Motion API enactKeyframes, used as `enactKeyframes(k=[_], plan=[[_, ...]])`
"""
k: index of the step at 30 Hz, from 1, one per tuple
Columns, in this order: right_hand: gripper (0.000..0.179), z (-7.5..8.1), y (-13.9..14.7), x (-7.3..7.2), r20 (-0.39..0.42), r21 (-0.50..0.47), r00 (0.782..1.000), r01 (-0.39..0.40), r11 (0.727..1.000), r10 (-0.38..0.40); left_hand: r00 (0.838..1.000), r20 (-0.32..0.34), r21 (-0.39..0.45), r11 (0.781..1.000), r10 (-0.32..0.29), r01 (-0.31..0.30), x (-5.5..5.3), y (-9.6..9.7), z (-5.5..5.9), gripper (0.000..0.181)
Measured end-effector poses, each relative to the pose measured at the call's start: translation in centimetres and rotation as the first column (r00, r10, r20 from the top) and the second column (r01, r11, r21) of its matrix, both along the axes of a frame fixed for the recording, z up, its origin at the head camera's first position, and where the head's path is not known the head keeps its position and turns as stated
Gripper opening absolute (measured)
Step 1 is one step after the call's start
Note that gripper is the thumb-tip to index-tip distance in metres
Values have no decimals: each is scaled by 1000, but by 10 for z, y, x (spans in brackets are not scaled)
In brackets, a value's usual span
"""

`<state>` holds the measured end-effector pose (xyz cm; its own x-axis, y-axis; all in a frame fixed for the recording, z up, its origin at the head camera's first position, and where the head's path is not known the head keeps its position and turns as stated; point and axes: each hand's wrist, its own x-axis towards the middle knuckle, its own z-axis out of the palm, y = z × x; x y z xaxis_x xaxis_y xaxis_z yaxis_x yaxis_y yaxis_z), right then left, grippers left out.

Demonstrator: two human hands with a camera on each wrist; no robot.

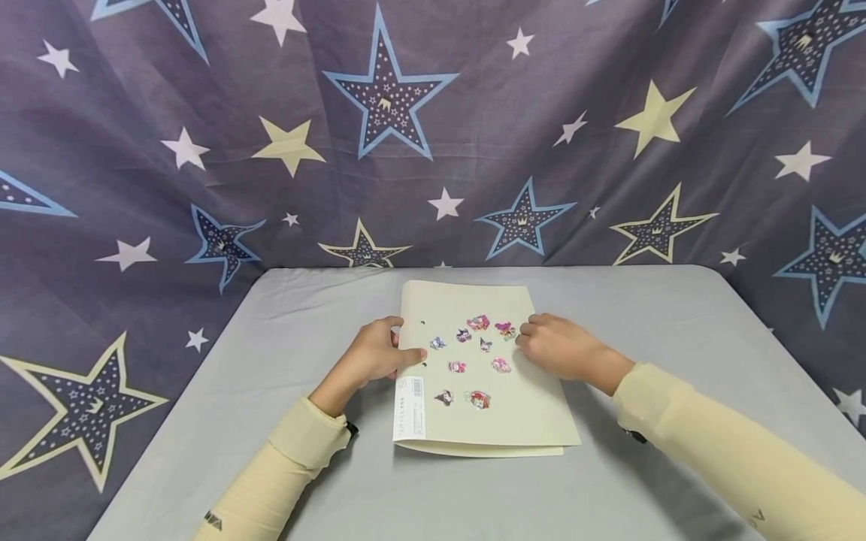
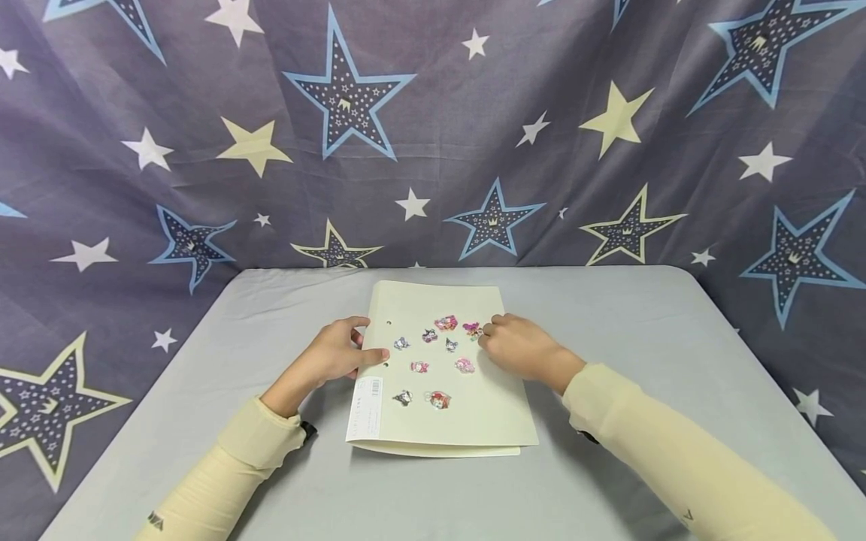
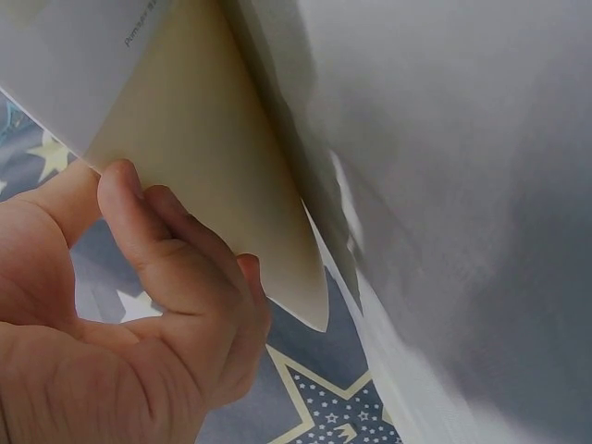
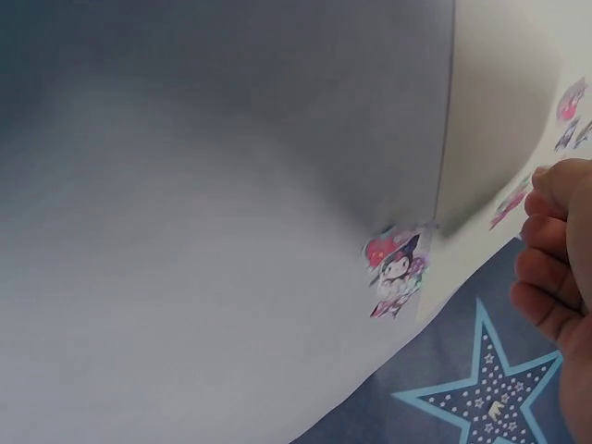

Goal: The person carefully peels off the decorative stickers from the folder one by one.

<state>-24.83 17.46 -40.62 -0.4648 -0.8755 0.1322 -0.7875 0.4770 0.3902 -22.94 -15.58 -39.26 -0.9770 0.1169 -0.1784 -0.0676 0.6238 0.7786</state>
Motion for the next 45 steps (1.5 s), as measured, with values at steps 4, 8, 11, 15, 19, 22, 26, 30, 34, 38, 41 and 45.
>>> enactKeyframes(k=[4, 8, 11, 15, 19, 22, 26, 30, 34, 38, 41, 45], plan=[[8, -1, -4, 4, 6, -38, 1000, -25, 999, 25, 1000, 3, -7, 1000, -1, 1, 0, -1, 1, 88], [18, -3, -10, 7, 20, -74, 999, -37, 997, 39, 1000, 5, -13, 1000, -2, 2, 1, -1, 2, 88], [22, -4, -15, 10, 25, -89, 998, -50, 995, 52, 1000, 6, -9, 1000, -3, 3, 2, -1, 2, 88], [22, -5, -18, 14, 17, -90, 998, -62, 994, 63, 1000, 8, -5, 1000, -4, 4, 2, -1, 2, 88], [22, -5, -21, 16, 7, -81, 998, -64, 995, 65, 1000, 4, -6, 1000, -4, 4, 1, -1, 2, 88], [21, -5, -23, 17, 14, -94, 998, -63, 994, 65, 1000, 0, -8, 1000, -2, 2, 1, -1, 2, 87], [17, -4, -26, 19, 17, -91, 997, -71, 993, 73, 1000, 0, -11, 1000, 0, 0, 2, -1, 1, 87], [11, -4, -29, 21, 6, -78, 997, -78, 994, 79, 1000, 1, -14, 1000, -1, 1, 1, -1, 1, 87], [9, -4, -32, 23, -8, -79, 996, -86, 993, 85, 1000, -1, -18, 1000, -3, 3, 1, 0, 1, 87], [4, -4, -33, 23, -26, -61, 995, -99, 993, 98, 1000, -3, -20, 1000, -5, 5, 1, 0, 2, 87], [2, -4, -35, 23, -28, -48, 995, -98, 994, 97, 1000, -3, -19, 1000, -5, 5, 1, 0, 2, 87], [4, -4, -36, 24, -23, -43, 996, -86, 995, 85, 1000, 2, -19, 1000, -4, 4, 1, 0, 2, 87]])
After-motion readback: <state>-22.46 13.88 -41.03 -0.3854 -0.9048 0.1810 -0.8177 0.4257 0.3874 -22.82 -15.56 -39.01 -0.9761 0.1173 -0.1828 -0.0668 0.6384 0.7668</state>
